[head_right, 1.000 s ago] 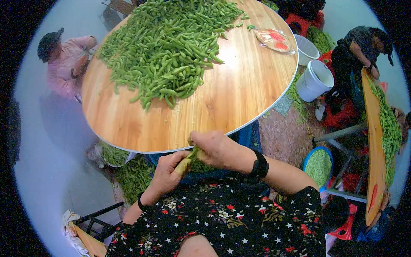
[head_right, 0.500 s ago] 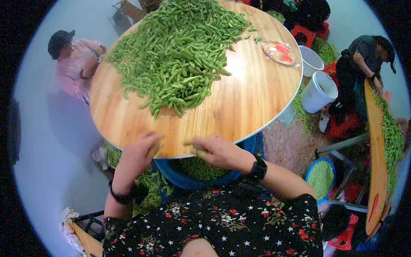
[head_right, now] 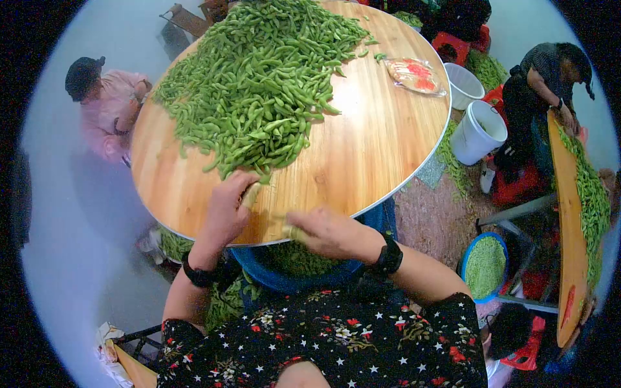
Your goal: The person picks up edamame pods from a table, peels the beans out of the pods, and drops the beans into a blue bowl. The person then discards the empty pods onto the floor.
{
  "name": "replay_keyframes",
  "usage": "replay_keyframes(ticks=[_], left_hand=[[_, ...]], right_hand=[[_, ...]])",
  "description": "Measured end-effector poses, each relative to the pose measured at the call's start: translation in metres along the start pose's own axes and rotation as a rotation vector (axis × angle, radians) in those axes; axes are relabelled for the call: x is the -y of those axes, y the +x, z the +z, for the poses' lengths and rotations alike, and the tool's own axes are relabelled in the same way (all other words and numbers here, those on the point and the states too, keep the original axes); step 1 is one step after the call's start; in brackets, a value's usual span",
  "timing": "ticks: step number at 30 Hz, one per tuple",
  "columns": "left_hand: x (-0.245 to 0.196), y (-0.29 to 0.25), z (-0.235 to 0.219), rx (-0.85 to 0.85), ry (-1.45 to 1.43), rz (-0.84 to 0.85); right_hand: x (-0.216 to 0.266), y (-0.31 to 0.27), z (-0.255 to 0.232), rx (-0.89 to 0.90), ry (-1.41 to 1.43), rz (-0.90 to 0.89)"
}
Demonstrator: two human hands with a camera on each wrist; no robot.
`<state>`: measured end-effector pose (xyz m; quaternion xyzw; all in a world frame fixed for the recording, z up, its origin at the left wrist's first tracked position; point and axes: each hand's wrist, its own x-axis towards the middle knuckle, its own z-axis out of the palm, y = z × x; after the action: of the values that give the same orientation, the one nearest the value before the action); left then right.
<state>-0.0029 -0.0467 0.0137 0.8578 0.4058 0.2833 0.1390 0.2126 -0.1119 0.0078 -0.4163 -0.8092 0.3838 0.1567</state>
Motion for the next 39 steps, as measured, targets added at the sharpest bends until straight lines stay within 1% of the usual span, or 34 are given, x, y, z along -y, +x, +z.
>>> replay_keyframes(ticks=[1,2,3,4,5,6,7,8,10,11,12,13,16,17,19,20,21,22,23,25,26,27,28,29,30,31,32,34,35,37,38,39], left_hand=[[-0.005,-0.007,0.001,-0.010,-0.130,0.002],[-0.007,-0.013,0.005,-0.041,-0.152,0.048],[-0.012,-0.017,0.005,-0.040,-0.157,0.046],[-0.020,-0.021,0.001,0.031,-0.193,0.027],[-0.025,-0.023,0.000,0.102,-0.227,0.009],[-0.027,-0.024,0.001,0.117,-0.227,0.030],[-0.028,-0.025,0.002,0.116,-0.229,0.028],[-0.029,-0.026,0.003,0.103,-0.198,0.048],[-0.030,-0.029,0.002,0.088,-0.168,0.067],[-0.030,-0.030,0.000,0.124,-0.114,0.069],[-0.030,-0.031,-0.001,0.159,-0.059,0.072],[-0.033,-0.031,-0.002,0.157,-0.060,0.071],[-0.041,-0.031,-0.006,0.180,0.008,0.084],[-0.042,-0.032,-0.007,0.191,0.003,0.064],[-0.042,-0.034,-0.006,0.202,-0.004,0.043],[-0.039,-0.036,-0.004,0.210,-0.005,0.083],[-0.038,-0.037,-0.003,0.218,-0.006,0.123],[-0.039,-0.038,-0.004,0.220,-0.007,0.123],[-0.042,-0.038,-0.006,0.234,-0.045,0.127],[-0.043,-0.039,-0.006,0.251,-0.084,0.134],[-0.041,-0.040,-0.004,0.221,-0.112,0.159],[-0.040,-0.041,-0.002,0.188,-0.139,0.183],[-0.039,-0.042,0.002,0.190,-0.140,0.185],[-0.039,-0.043,0.006,0.134,-0.144,0.206],[-0.040,-0.044,0.008,0.076,-0.146,0.225],[-0.040,-0.044,0.009,0.075,-0.146,0.227],[-0.041,-0.044,0.010,0.052,-0.089,0.252],[-0.042,-0.046,0.012,0.029,-0.031,0.279],[-0.042,-0.046,0.013,-0.003,0.024,0.272],[-0.045,-0.044,0.017,-0.056,0.082,0.289],[-0.048,-0.045,0.020,-0.095,0.103,0.249],[-0.051,-0.045,0.023,-0.136,0.121,0.209]], right_hand=[[0.003,-0.002,-0.001,0.002,0.004,0.006],[0.006,-0.002,-0.002,-0.118,0.186,0.083],[0.007,-0.003,-0.002,-0.239,0.366,0.162],[0.007,-0.003,-0.002,-0.258,0.342,0.131],[0.006,-0.003,-0.001,-0.257,0.341,0.135],[0.005,-0.003,0.000,-0.247,0.275,0.079],[0.005,-0.002,0.001,-0.237,0.209,0.022],[0.005,-0.002,0.001,-0.234,0.208,0.022],[0.007,-0.002,0.001,-0.128,0.157,0.040],[0.007,-0.002,0.002,-0.125,0.155,0.040],[0.008,-0.002,0.002,-0.154,0.139,0.003],[0.008,-0.003,0.003,-0.183,0.124,-0.035],[0.006,-0.003,0.006,-0.190,0.044,-0.065],[0.008,-0.003,0.004,-0.188,0.044,-0.063],[0.017,-0.005,-0.001,-0.107,-0.069,0.028],[0.021,-0.006,-0.002,-0.106,-0.068,0.029],[0.024,-0.006,-0.002,-0.076,-0.136,0.040],[0.025,-0.007,-0.002,-0.047,-0.204,0.051],[0.021,-0.006,-0.001,-0.048,-0.202,0.053],[0.011,-0.005,0.001,-0.061,-0.134,-0.068],[0.009,-0.005,-0.005,-0.063,-0.131,-0.064],[0.012,-0.003,-0.016,0.121,0.254,0.114],[0.013,-0.003,-0.023,0.304,0.639,0.291],[0.007,-0.004,-0.020,0.302,0.641,0.293],[-0.001,-0.003,-0.015,0.334,0.859,0.316],[-0.006,-0.002,-0.013,0.364,1.077,0.336],[-0.006,-0.003,-0.011,0.363,1.077,0.335],[0.003,-0.004,-0.005,0.207,0.953,0.376],[0.003,-0.003,0.003,0.202,0.951,0.372],[-0.005,-0.001,0.022,-0.209,0.560,0.030],[-0.008,0.000,0.026,-0.336,0.375,-0.049],[-0.006,0.003,0.029,-0.426,0.395,-0.053]])
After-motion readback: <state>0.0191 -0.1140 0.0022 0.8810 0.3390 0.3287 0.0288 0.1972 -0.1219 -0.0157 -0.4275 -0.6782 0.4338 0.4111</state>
